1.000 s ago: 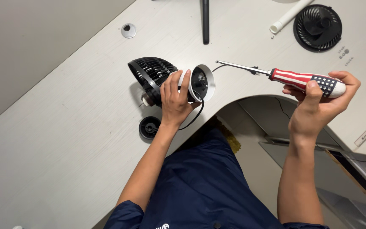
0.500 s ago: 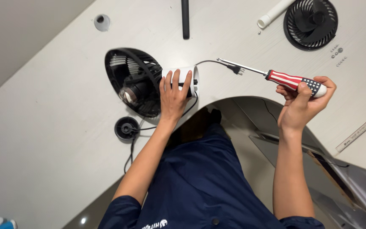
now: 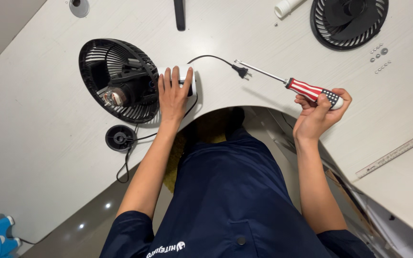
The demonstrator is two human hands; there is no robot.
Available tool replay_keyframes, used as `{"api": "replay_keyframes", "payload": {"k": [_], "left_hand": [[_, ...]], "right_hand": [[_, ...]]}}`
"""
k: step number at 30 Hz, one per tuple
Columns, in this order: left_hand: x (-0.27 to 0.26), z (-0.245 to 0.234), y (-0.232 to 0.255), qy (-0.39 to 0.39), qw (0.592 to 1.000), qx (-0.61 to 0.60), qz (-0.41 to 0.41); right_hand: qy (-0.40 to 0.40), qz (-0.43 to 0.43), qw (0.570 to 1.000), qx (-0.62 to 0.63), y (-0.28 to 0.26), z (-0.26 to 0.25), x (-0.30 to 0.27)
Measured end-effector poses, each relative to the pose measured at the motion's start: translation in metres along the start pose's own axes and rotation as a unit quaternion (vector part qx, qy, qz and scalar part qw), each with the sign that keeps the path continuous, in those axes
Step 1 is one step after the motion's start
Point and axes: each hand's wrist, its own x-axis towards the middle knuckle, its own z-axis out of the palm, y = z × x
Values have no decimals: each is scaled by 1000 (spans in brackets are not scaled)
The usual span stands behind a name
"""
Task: The person uses a screwdriver to remove screws from the front grille and rear housing of a small electric fan, then reattaches the components. Screws are placed on the table during disassembly and picked up again for reassembly.
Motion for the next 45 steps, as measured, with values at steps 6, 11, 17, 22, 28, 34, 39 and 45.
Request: {"api": "replay_keyframes", "payload": {"k": [6, 11, 17, 22, 28, 34, 39, 45], "left_hand": [[0, 2, 9, -25, 1000, -1, -9], [-2, -15, 14, -112, 993, 15, -29], [-10, -27, 20, -159, 982, -75, -70], [-8, -20, 28, -169, 979, -63, -99], [-12, -30, 42, -82, 983, -102, -126], [0, -43, 75, -5, 940, -286, -185], [20, -25, 114, -21, 915, -364, -172], [-35, -9, 146, -95, 871, -437, -204]], "right_hand": [[6, 53, 998, 30, 10, -17, 15], [29, 89, 995, 32, 16, -30, 20], [44, 112, 992, 43, 19, -40, 27], [40, 128, 991, 30, 18, -40, 33], [33, 152, 988, 24, 18, -37, 37], [23, 168, 985, 8, 20, -36, 40], [39, 166, 985, 37, 27, -51, 39], [83, 170, 981, 32, 28, -97, 20]]}}
